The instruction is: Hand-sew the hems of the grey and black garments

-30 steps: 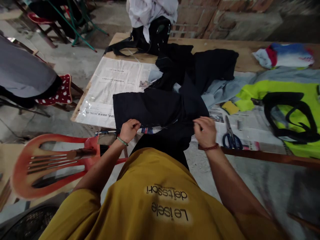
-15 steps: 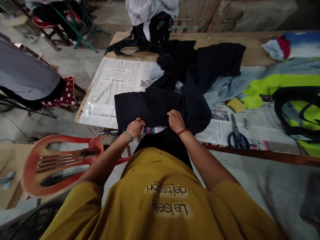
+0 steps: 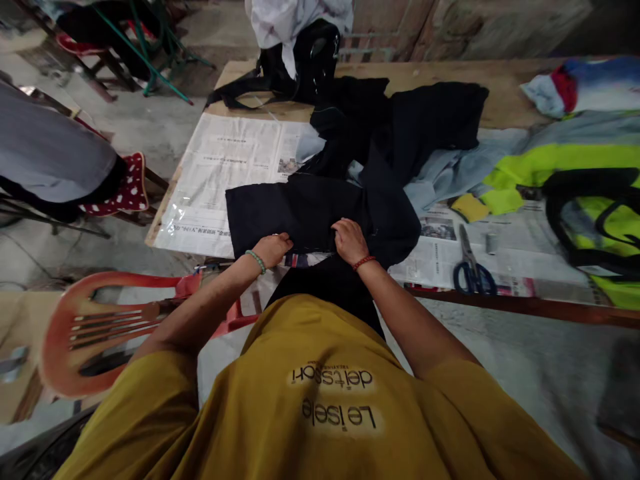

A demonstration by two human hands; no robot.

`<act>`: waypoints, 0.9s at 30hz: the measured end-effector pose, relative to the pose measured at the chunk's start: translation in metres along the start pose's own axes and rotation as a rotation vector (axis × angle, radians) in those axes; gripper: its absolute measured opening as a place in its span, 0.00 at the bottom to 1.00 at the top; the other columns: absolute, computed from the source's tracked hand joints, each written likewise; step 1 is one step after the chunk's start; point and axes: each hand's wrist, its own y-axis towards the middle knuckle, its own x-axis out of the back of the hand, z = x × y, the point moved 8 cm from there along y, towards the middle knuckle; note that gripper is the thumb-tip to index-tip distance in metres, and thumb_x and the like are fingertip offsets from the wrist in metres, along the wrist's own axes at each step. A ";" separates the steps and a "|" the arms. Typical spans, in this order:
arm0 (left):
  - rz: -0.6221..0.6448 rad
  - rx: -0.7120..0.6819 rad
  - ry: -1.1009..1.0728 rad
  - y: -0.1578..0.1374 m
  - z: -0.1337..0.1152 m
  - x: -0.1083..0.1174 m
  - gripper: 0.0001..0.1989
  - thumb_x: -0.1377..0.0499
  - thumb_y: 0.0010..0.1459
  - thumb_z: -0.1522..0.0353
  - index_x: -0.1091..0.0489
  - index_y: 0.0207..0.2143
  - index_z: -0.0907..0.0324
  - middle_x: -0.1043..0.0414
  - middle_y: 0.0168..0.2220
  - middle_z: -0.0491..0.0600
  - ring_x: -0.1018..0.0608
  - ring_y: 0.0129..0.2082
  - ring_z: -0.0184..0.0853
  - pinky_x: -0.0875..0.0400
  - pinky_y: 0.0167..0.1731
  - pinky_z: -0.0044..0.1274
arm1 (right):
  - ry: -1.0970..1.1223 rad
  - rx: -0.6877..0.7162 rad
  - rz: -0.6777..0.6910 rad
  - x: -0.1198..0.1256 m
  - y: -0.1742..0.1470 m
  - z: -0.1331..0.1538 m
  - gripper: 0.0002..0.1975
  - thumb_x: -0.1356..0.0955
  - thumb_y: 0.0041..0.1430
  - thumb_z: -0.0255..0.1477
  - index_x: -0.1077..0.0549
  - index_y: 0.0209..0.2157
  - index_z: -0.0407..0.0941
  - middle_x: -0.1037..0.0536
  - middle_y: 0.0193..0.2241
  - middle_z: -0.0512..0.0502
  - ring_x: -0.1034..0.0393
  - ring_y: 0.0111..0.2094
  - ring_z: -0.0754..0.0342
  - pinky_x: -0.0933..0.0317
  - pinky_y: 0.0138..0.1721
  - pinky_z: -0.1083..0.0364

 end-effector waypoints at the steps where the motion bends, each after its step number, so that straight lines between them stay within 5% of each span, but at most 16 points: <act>1: 0.000 -0.008 0.014 0.000 -0.002 0.000 0.18 0.51 0.58 0.81 0.25 0.44 0.64 0.28 0.45 0.59 0.21 0.40 0.40 0.29 0.35 0.26 | -0.004 -0.003 0.006 -0.001 0.000 0.000 0.19 0.41 0.61 0.23 0.25 0.48 0.44 0.24 0.50 0.38 0.37 0.60 0.43 0.46 0.65 0.40; 7: -0.027 0.000 -0.024 0.001 0.001 -0.009 0.14 0.50 0.63 0.75 0.28 0.46 0.65 0.29 0.45 0.60 0.22 0.38 0.39 0.28 0.37 0.28 | -0.042 0.005 -0.011 0.000 0.000 -0.001 0.18 0.41 0.61 0.22 0.25 0.47 0.43 0.24 0.49 0.38 0.36 0.59 0.44 0.45 0.64 0.41; 13: -0.258 -0.094 -0.476 -0.014 0.027 -0.015 0.08 0.47 0.58 0.74 0.28 0.35 0.61 0.28 0.36 0.51 0.25 0.36 0.34 0.28 0.43 0.25 | -0.027 0.003 -0.024 0.001 0.000 0.000 0.18 0.41 0.60 0.22 0.25 0.46 0.44 0.24 0.48 0.39 0.36 0.58 0.43 0.44 0.64 0.40; 18: -0.396 0.019 -0.768 -0.027 0.048 -0.024 0.09 0.49 0.56 0.75 0.29 0.33 0.61 0.28 0.34 0.48 0.25 0.33 0.30 0.28 0.38 0.22 | -0.014 0.001 -0.032 0.002 -0.001 -0.001 0.18 0.41 0.60 0.22 0.25 0.46 0.45 0.24 0.47 0.38 0.36 0.58 0.43 0.44 0.63 0.40; 23: -0.496 -0.021 -0.687 -0.030 0.035 -0.011 0.10 0.48 0.61 0.74 0.28 0.38 0.60 0.25 0.41 0.51 0.24 0.41 0.32 0.28 0.47 0.24 | -0.011 -0.006 -0.027 0.002 -0.001 -0.001 0.18 0.41 0.60 0.23 0.25 0.46 0.45 0.24 0.48 0.38 0.36 0.58 0.43 0.45 0.63 0.40; 27: -0.371 -0.078 -0.511 -0.021 0.020 -0.013 0.11 0.47 0.62 0.74 0.25 0.40 0.58 0.25 0.42 0.51 0.24 0.43 0.33 0.29 0.47 0.24 | -0.023 -0.003 -0.028 0.003 -0.001 0.000 0.18 0.41 0.60 0.22 0.25 0.46 0.44 0.24 0.47 0.38 0.36 0.58 0.43 0.44 0.63 0.40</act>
